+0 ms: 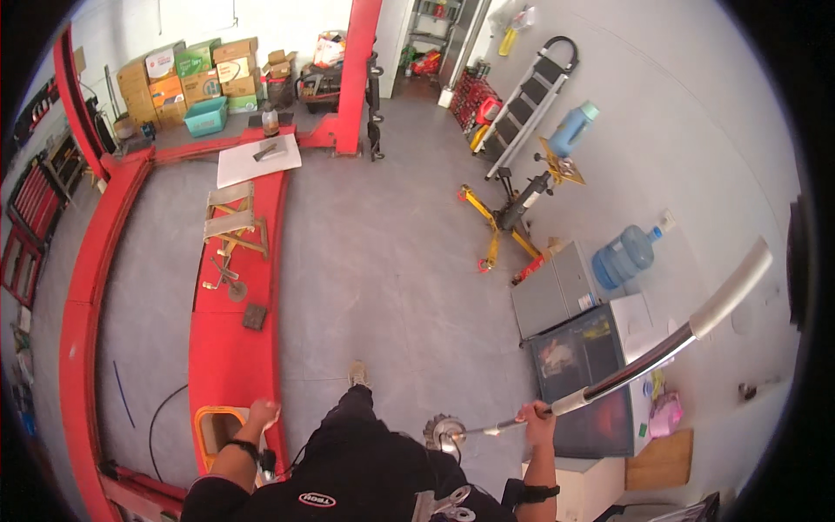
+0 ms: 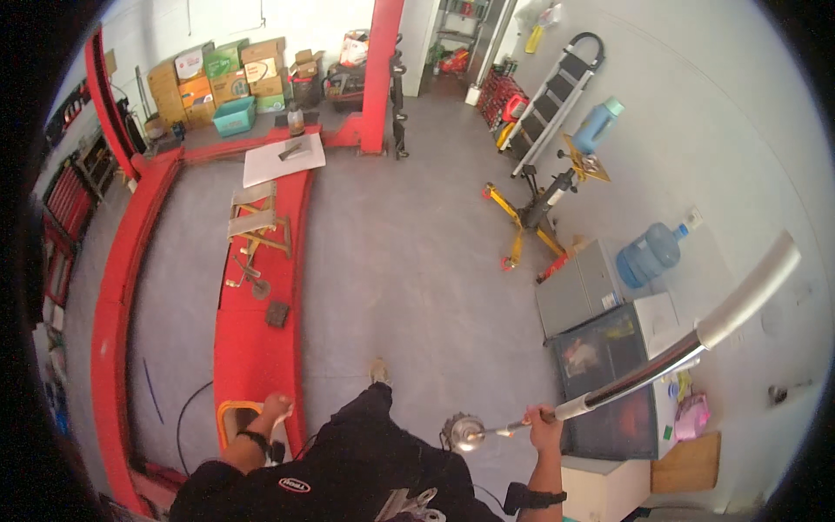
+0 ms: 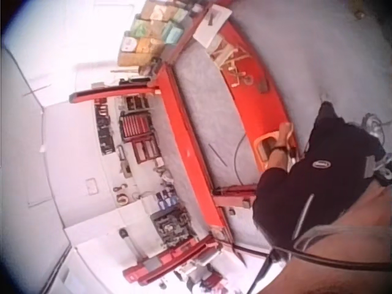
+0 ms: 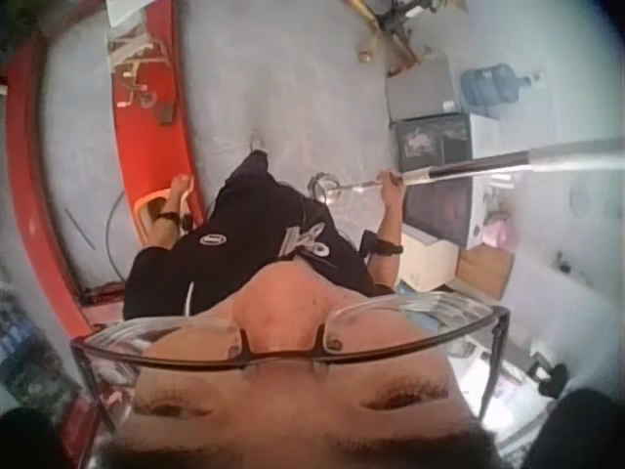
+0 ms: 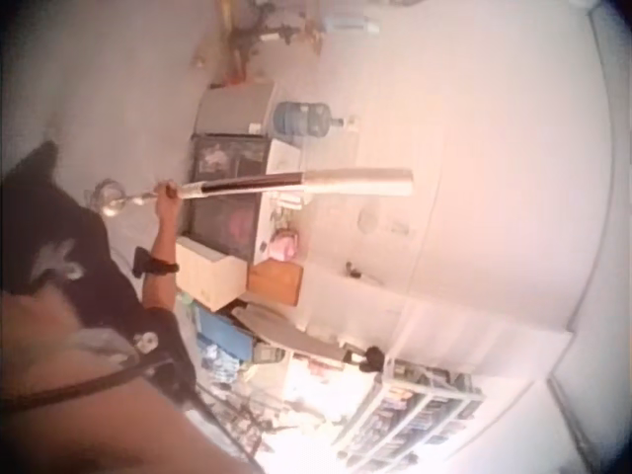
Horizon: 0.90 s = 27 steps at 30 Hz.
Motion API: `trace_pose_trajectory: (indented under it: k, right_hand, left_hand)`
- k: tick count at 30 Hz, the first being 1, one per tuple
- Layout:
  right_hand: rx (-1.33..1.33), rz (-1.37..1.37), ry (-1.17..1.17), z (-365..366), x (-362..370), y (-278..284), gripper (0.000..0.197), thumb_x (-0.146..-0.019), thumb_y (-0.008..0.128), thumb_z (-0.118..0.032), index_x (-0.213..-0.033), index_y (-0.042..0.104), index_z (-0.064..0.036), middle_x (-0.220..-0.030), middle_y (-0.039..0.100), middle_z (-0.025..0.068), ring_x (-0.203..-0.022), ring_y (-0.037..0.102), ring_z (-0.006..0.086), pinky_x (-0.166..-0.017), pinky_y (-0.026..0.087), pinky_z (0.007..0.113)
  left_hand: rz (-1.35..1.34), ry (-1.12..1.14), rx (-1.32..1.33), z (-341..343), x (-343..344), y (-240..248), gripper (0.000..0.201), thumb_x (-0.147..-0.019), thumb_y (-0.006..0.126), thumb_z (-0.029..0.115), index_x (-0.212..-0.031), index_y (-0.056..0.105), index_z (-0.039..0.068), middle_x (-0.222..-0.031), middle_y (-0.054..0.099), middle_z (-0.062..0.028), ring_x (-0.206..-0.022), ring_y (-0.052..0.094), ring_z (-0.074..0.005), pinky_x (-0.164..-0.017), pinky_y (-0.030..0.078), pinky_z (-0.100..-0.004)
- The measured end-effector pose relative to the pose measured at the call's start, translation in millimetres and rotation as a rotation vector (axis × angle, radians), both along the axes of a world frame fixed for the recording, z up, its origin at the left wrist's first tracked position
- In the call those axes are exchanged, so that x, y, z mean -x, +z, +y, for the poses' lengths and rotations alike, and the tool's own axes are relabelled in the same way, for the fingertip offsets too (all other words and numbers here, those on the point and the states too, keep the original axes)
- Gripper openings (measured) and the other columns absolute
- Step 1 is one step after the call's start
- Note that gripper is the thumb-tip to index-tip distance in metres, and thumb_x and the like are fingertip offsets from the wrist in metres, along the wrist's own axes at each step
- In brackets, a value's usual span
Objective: The person mops the concrete floor of a garage using a string mop and a bucket. They move around a red car lift, dip the mop into the bucket to wring it out, and continue cleaning the floor area.
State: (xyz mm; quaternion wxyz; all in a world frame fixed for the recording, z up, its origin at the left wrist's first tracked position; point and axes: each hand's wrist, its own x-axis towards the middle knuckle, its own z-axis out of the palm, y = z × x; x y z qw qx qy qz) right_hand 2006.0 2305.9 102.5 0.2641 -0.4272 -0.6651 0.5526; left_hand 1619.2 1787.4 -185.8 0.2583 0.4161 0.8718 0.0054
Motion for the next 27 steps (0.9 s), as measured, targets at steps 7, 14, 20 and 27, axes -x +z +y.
trace_pose_trajectory:
  k: [7,14,20,27]
  right_hand:
    - [-0.127,-0.109,0.14,132.5,212.8,50.8,0.025,-0.09,0.061,-0.012,-0.067,0.051,-0.0045,-0.067,0.057,0.0029,-0.066,0.054,0.0126,-0.062,0.044,0.027]
    - [-0.152,-0.076,0.376,232.9,460.6,68.5,0.026,-0.089,0.064,-0.019,-0.07,0.055,-0.0037,-0.064,0.054,0.001,-0.06,0.052,0.0093,-0.057,0.044,0.028]
    - [-0.443,-0.032,0.831,283.8,659.4,62.6,0.025,-0.083,0.068,-0.028,-0.082,0.066,-0.0024,-0.07,0.063,0.0177,-0.062,0.061,0.0279,-0.059,0.048,0.038]
    - [-0.579,0.026,1.413,273.8,828.0,62.2,0.031,-0.08,0.069,-0.035,-0.092,0.066,-0.0068,-0.083,0.066,0.0191,-0.083,0.065,0.0356,-0.073,0.05,0.045]
  left_hand:
    - [-0.464,0.508,-0.676,318.5,157.7,131.8,0.026,-0.083,0.062,0.025,-0.098,0.065,0.003,-0.093,0.067,-0.0131,-0.088,0.065,-0.0264,-0.078,0.051,-0.038]
    - [-0.592,0.168,-0.938,518.3,258.0,349.6,0.036,-0.083,0.067,0.02,-0.112,0.059,0.001,-0.102,0.067,-0.0106,-0.095,0.064,-0.0193,-0.083,0.051,-0.0333]
    - [-0.289,0.098,-1.087,605.0,343.9,411.5,0.056,-0.078,0.072,0.022,-0.126,0.049,0.003,-0.121,0.058,-0.0149,-0.109,0.058,-0.022,-0.09,0.047,-0.0355]
    - [-0.596,0.597,-1.461,640.0,425.8,419.2,0.031,-0.08,0.071,0.017,-0.102,0.055,0.002,-0.1,0.059,-0.0072,-0.096,0.056,-0.0145,-0.084,0.045,-0.0314]
